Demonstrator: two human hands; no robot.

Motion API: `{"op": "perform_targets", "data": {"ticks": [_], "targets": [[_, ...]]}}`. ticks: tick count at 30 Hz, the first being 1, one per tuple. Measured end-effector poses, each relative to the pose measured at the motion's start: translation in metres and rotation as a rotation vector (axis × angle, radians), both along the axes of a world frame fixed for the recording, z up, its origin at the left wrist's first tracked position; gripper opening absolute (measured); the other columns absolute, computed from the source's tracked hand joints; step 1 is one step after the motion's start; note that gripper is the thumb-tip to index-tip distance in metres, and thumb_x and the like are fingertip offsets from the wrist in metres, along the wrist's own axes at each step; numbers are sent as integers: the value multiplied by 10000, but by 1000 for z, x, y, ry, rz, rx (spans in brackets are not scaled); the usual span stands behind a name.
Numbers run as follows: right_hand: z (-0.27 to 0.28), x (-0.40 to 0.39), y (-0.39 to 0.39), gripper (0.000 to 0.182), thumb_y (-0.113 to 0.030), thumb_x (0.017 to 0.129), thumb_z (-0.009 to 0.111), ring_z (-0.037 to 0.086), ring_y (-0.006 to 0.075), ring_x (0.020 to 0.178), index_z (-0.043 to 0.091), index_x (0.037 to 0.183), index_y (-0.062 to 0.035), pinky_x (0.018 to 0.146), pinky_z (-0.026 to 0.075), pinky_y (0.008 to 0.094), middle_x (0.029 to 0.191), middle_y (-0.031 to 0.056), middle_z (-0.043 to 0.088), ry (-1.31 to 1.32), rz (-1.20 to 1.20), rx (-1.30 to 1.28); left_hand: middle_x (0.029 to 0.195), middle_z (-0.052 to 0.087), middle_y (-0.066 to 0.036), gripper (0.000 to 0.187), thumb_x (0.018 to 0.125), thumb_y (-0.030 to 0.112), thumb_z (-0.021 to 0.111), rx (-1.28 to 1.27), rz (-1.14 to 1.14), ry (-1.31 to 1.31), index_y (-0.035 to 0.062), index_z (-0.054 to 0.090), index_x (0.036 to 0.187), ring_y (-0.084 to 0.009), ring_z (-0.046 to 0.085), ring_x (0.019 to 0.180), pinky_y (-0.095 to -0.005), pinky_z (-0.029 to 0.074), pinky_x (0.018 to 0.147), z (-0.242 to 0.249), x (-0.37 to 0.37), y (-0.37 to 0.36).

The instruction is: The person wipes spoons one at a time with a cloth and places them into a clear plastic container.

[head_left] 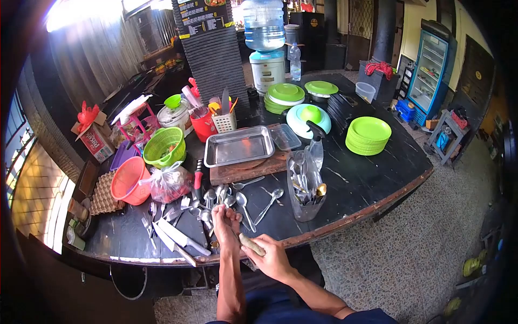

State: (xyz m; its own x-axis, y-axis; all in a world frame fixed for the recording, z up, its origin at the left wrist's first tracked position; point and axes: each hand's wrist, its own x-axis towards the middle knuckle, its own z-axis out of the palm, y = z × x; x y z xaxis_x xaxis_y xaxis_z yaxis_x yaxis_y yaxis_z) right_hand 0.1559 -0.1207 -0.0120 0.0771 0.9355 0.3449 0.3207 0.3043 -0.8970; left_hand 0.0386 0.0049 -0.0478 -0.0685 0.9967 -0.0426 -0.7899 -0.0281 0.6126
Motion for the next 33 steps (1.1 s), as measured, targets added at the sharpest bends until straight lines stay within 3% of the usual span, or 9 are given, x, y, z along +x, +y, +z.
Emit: {"op": "perform_targets", "data": {"ticks": [5,9,10,15,21,23,28,31,33], "targets": [[5,11,7,310,-211,885,778,684,338,748,714,1079,23,678,529,413,849,168,674,66,51,-82,829,438,19,145,1033,194,487,36,223,473,102,514,1142,-82,403,710,-268,373,680,5,-3,-5],[-9,17,11,294,-191,880,764,689,368,768,715,1087,11,679,531,424,892,174,692,-59,6,-68,900,465,-7,199,1025,167,471,80,74,412,86,513,1203,-91,441,722,-273,388,695,6,1,-4],[-10,19,11,277,-173,879,756,694,371,777,717,1087,5,677,533,423,906,176,697,-75,-31,-48,913,526,-31,212,1018,131,517,96,-36,220,73,511,1222,-129,520,756,-310,459,734,8,-1,-5],[-9,29,18,237,-148,879,737,698,372,765,718,1062,2,668,537,416,878,174,698,-55,-147,-6,971,648,-94,237,997,122,630,-88,-172,72,80,538,1211,-208,638,808,-411,568,722,15,3,-9],[-8,35,20,241,-189,917,735,714,324,772,715,1056,7,677,537,395,869,167,697,-9,-5,-93,902,679,-64,152,1019,225,647,-113,-201,-1,103,621,1107,-151,642,713,-261,455,546,9,-2,-5],[-7,37,25,238,-123,903,757,719,251,849,722,1092,18,743,550,347,939,136,718,4,-130,-8,911,677,-49,182,1019,275,650,-106,-125,48,113,627,1100,-106,586,634,-214,382,512,7,1,-5],[12,39,44,316,-46,921,685,660,316,1037,676,1234,0,865,532,404,1188,155,663,-154,-344,313,791,555,20,272,1099,300,472,-70,-271,211,77,627,1103,-74,404,559,-243,290,498,15,25,-22],[3,42,55,439,-6,887,658,580,360,1094,618,1325,-6,955,488,445,1322,151,605,-411,-189,345,856,607,30,195,1065,263,482,-194,-285,228,122,616,1048,-74,504,640,-245,401,590,37,48,-38],[-4,46,63,456,8,886,637,588,369,1059,606,1340,-14,940,492,446,1327,148,609,-483,-212,332,883,575,41,269,1049,312,488,-79,-354,240,110,638,1144,-70,483,646,-239,367,567,11,41,-33]]}}
